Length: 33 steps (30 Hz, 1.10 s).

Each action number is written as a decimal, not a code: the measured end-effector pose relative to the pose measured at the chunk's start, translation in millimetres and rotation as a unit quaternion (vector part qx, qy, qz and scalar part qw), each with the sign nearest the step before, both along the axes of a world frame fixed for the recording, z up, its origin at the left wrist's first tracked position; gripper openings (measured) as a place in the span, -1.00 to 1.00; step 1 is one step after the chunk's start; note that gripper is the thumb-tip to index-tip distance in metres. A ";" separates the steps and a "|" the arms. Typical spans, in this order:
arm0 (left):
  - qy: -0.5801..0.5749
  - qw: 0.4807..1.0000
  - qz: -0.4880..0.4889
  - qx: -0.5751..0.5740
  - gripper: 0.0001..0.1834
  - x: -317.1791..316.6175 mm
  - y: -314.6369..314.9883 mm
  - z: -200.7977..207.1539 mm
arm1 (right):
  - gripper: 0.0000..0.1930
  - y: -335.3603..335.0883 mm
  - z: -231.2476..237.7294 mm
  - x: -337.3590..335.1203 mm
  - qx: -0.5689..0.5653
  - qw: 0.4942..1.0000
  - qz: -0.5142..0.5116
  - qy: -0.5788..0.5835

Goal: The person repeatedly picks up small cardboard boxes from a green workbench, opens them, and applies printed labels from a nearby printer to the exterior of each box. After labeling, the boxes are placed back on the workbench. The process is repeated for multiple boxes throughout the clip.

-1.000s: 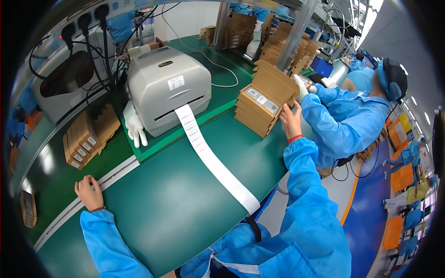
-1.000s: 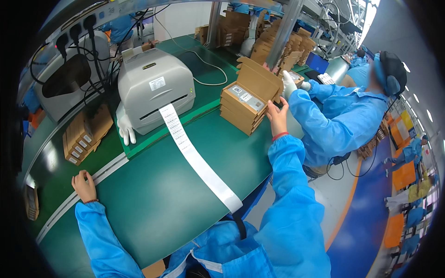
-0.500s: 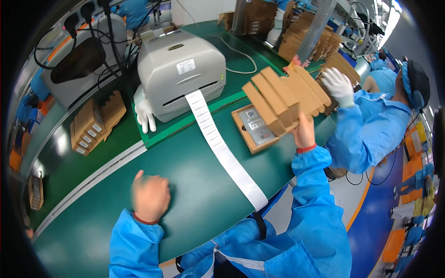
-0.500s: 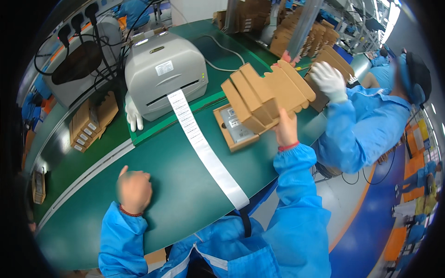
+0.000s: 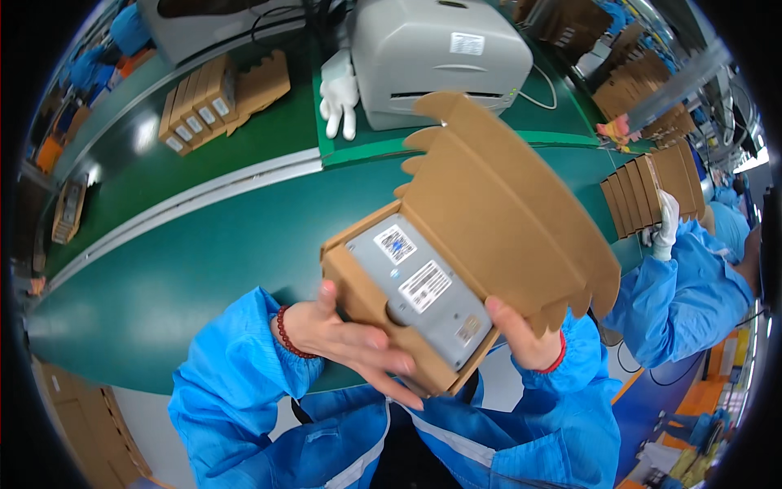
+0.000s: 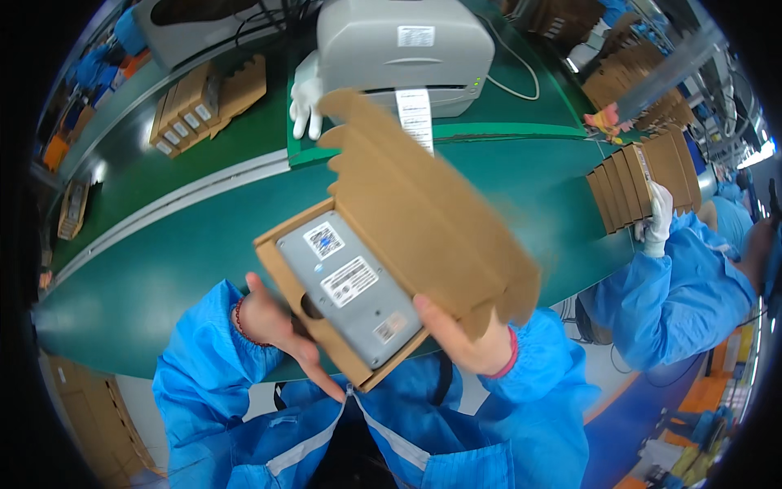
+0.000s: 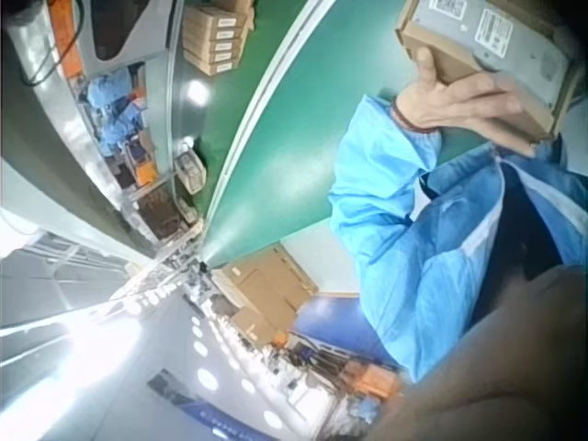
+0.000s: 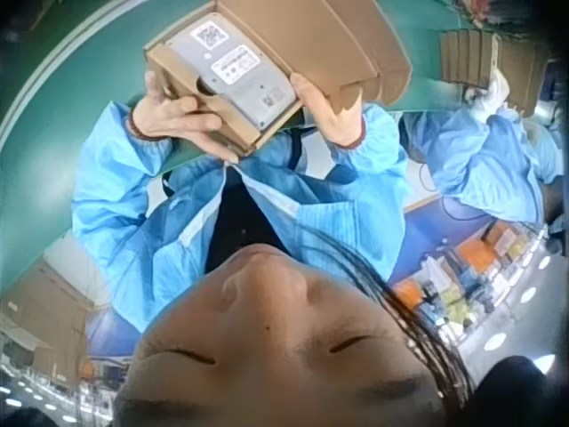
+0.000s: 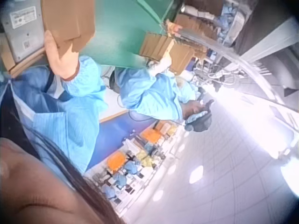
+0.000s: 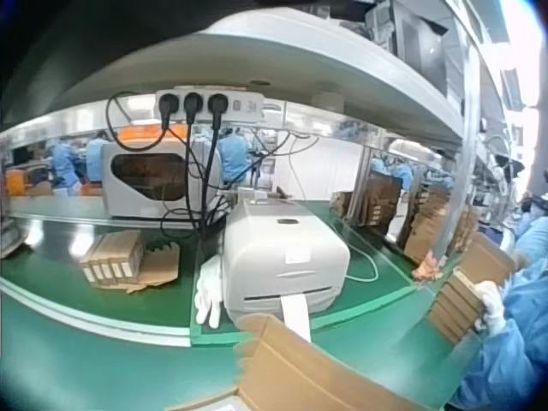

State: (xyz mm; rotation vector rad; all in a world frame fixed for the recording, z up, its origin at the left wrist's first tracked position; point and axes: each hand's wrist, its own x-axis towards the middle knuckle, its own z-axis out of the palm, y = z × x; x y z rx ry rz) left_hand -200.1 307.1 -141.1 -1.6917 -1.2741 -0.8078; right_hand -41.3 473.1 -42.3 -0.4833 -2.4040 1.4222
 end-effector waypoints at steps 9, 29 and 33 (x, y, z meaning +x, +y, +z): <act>0.188 0.976 -0.055 0.097 -0.39 -17.0 2.1 -28.9 | -0.86 -21.8 -21.8 -5.2 0.194 0.977 0.080 0.032; 0.168 0.980 -0.031 0.103 -0.42 -7.8 -9.5 -33.4 | -0.81 -18.9 -44.8 5.4 0.136 0.980 0.131 0.064; 0.067 0.991 -0.052 0.106 -0.44 2.0 -6.2 -33.1 | -0.41 7.1 -6.2 -7.3 0.168 0.939 0.297 -0.038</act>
